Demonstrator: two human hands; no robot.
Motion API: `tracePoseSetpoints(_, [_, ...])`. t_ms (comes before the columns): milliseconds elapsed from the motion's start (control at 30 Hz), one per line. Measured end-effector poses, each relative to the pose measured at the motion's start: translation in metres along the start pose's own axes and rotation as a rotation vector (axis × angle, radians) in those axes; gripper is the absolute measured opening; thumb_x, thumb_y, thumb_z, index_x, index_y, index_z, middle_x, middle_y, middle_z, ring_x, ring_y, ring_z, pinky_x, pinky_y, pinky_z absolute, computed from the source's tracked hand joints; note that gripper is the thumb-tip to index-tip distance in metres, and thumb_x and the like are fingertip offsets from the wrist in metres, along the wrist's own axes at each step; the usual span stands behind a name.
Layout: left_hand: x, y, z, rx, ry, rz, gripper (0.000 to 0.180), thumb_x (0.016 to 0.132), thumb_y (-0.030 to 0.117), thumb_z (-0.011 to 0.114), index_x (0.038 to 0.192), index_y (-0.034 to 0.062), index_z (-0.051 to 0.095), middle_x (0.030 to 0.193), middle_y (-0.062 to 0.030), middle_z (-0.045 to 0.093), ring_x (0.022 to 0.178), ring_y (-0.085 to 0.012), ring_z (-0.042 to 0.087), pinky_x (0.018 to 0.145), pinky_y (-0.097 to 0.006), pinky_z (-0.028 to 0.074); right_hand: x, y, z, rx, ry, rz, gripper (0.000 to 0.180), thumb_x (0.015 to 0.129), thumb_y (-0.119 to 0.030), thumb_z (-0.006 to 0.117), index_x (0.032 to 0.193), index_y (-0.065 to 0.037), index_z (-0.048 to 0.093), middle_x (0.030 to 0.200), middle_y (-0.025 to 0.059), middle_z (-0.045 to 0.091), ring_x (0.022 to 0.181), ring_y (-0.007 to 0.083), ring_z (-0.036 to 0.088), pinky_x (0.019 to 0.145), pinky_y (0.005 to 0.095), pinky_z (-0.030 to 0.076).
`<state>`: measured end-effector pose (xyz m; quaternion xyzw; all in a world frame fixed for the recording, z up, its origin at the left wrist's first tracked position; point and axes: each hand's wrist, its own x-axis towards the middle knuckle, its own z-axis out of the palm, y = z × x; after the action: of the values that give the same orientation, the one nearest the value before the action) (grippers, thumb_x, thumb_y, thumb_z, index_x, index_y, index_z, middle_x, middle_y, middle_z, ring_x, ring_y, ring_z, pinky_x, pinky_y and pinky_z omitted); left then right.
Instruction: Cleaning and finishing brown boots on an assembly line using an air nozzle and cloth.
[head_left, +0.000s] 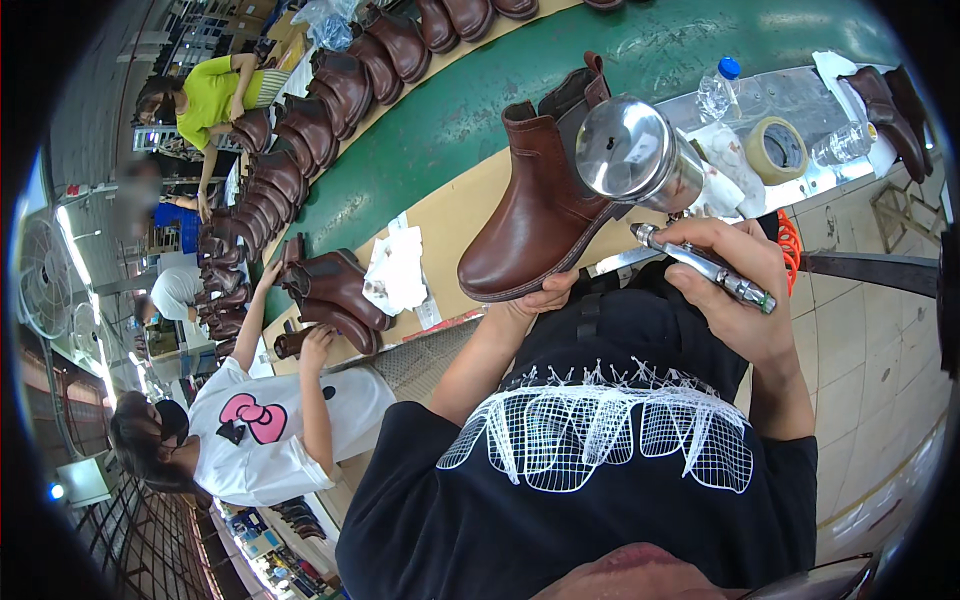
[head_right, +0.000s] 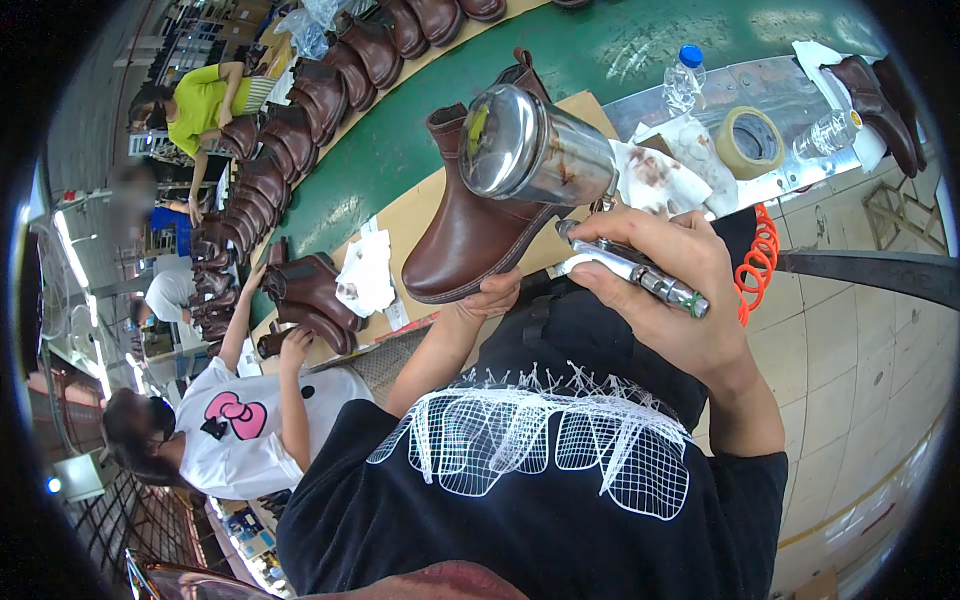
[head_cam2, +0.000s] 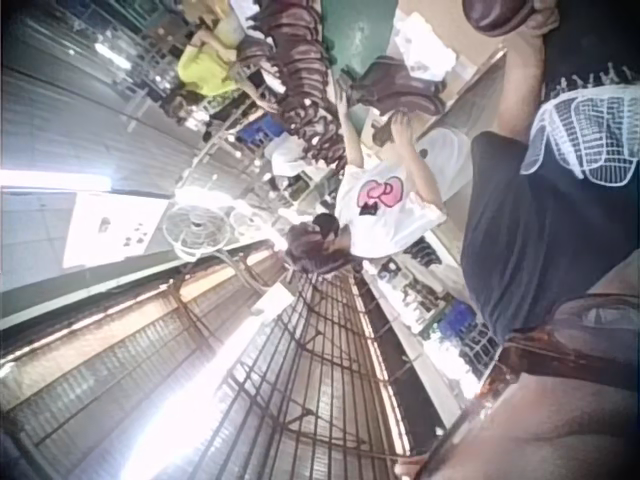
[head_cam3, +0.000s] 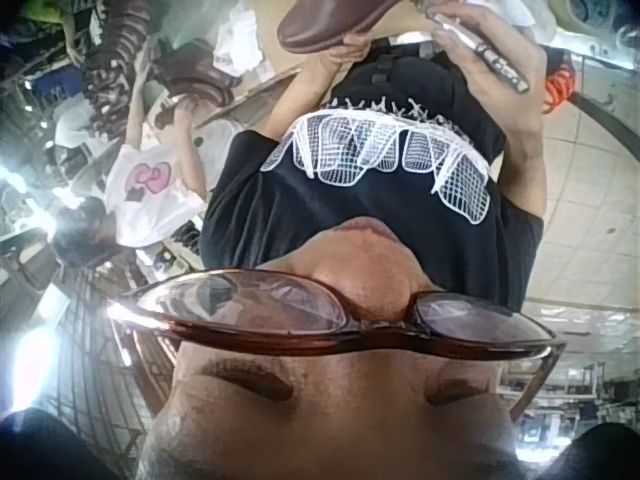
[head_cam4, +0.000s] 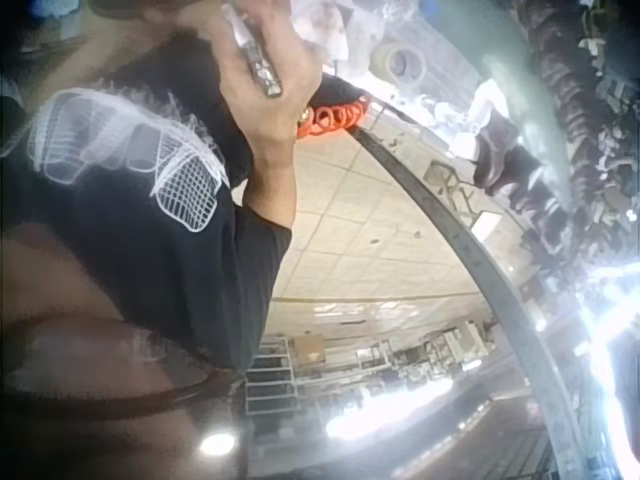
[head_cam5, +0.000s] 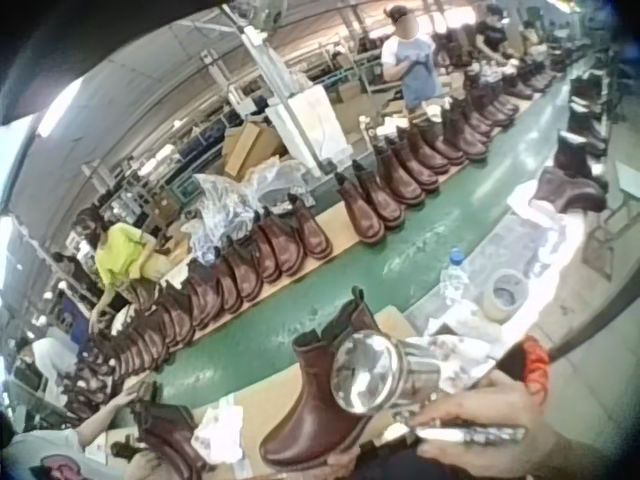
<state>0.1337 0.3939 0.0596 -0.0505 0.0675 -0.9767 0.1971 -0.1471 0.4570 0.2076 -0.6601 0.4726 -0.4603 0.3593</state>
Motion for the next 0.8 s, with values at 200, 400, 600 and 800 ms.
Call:
tracePoseSetpoints(200, [0.005, 0.004, 0.004, -0.025, -0.046, -0.029, 0.091, 0.089, 0.076, 0.039, 0.155, 0.0157, 0.026, 0.076, -0.0294, 0.054, 0.037, -0.0230, 0.046, 0.029, -0.028, 0.039, -0.003, 0.007, -0.003, -0.062, -0.002, 0.053, 0.022, 0.083, -0.013, 0.073, 0.103, -0.004, 0.070, 0.091, 0.0047, 0.070, 0.075, 0.0154, 0.055, 0.074, 0.0294, 0.039])
tracePoseSetpoints(400, [0.003, 0.008, 0.003, 0.074, -0.028, -0.063, 0.097, 0.087, 0.081, 0.038, 0.159, 0.0225, 0.012, 0.070, -0.0194, 0.054, 0.039, -0.0200, 0.050, 0.034, -0.024, 0.038, 0.000, 0.014, -0.002, 0.006, 0.107, 0.101, 0.021, 0.082, -0.012, 0.076, 0.100, -0.003, 0.071, 0.086, 0.0073, 0.070, 0.071, 0.0157, 0.065, 0.070, 0.0279, 0.045])
tracePoseSetpoints(600, [-0.007, 0.010, -0.003, 0.075, -0.025, -0.042, 0.097, 0.086, 0.083, 0.035, 0.159, 0.0227, 0.014, 0.071, -0.0216, 0.054, 0.039, -0.0210, 0.049, 0.033, -0.024, 0.037, 0.002, 0.022, 0.000, -0.049, 0.161, 0.076, 0.019, 0.083, -0.011, 0.074, 0.099, -0.002, 0.070, 0.087, 0.0074, 0.071, 0.072, 0.0159, 0.063, 0.069, 0.0272, 0.043])
tracePoseSetpoints(800, [-0.020, 0.009, -0.011, 0.068, -0.004, -0.018, 0.098, 0.085, 0.085, 0.033, 0.159, 0.0226, 0.016, 0.071, -0.0225, 0.053, 0.039, -0.0221, 0.047, 0.033, -0.024, 0.034, 0.004, 0.021, -0.001, -0.021, 0.157, 0.150, 0.018, 0.084, -0.010, 0.073, 0.100, -0.002, 0.071, 0.086, 0.0072, 0.070, 0.071, 0.0143, 0.061, 0.068, 0.0268, 0.042])
